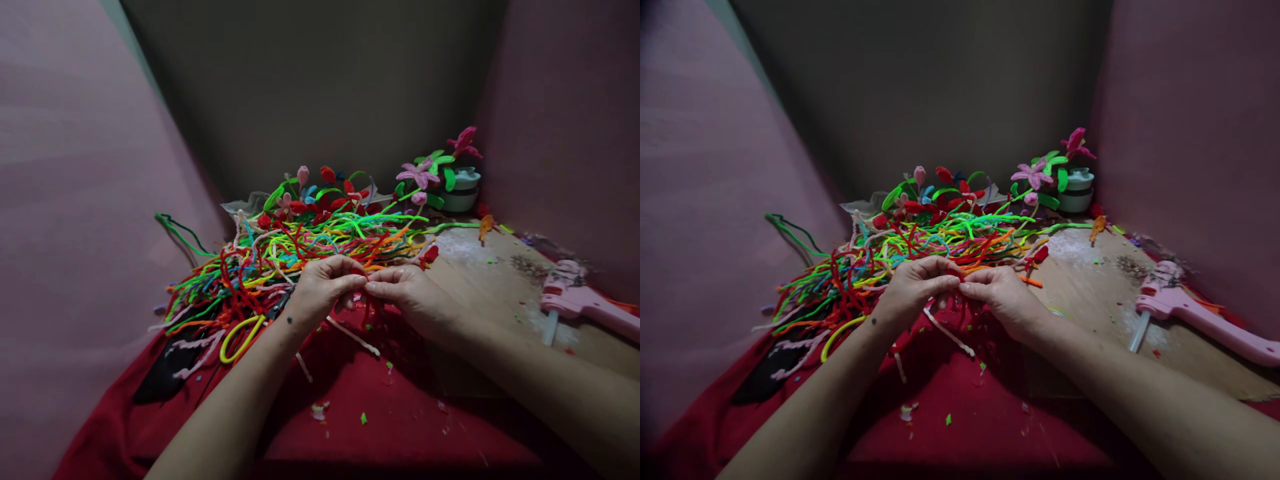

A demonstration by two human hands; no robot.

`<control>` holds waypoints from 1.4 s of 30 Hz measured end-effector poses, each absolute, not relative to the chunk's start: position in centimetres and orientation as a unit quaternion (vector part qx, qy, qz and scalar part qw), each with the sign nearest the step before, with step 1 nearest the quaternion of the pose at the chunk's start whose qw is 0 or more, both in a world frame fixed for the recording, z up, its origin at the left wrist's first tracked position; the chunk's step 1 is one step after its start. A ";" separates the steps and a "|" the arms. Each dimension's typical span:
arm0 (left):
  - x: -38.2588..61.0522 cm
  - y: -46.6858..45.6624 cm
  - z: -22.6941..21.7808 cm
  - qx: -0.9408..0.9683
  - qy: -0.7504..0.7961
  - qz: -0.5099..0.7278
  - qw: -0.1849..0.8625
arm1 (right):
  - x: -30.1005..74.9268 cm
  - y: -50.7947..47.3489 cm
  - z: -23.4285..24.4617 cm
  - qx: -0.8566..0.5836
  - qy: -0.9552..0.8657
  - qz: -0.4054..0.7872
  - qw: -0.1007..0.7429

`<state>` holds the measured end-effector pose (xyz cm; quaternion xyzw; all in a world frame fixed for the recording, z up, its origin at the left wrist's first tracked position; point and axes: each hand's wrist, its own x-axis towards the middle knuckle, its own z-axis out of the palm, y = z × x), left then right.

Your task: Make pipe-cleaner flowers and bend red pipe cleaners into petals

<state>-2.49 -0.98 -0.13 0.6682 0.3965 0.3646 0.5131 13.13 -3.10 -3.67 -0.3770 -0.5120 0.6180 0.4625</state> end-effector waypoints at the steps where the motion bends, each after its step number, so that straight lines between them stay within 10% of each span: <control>1: -2.5 -1.0 -0.1 0.672 0.404 0.364 0.503 | 13.2 -3.1 -3.7 -0.376 -0.512 0.617 0.464; 12: -3.2 -0.5 -0.7 0.821 0.367 0.365 0.240 | 13.0 -3.2 -3.8 -0.411 -0.525 0.603 0.439; 19: -3.3 -0.5 -0.6 0.766 0.350 0.342 0.416 | 13.1 -3.2 -3.5 -0.403 -0.542 0.597 0.432; 26: -3.5 -0.5 -0.4 0.878 0.316 0.308 0.185 | 13.1 -3.3 -3.9 -0.398 -0.557 0.597 0.418; 42: -2.0 -1.2 -0.8 0.660 0.425 0.367 0.500 | 12.7 -3.6 -3.1 -0.425 -0.542 0.543 0.480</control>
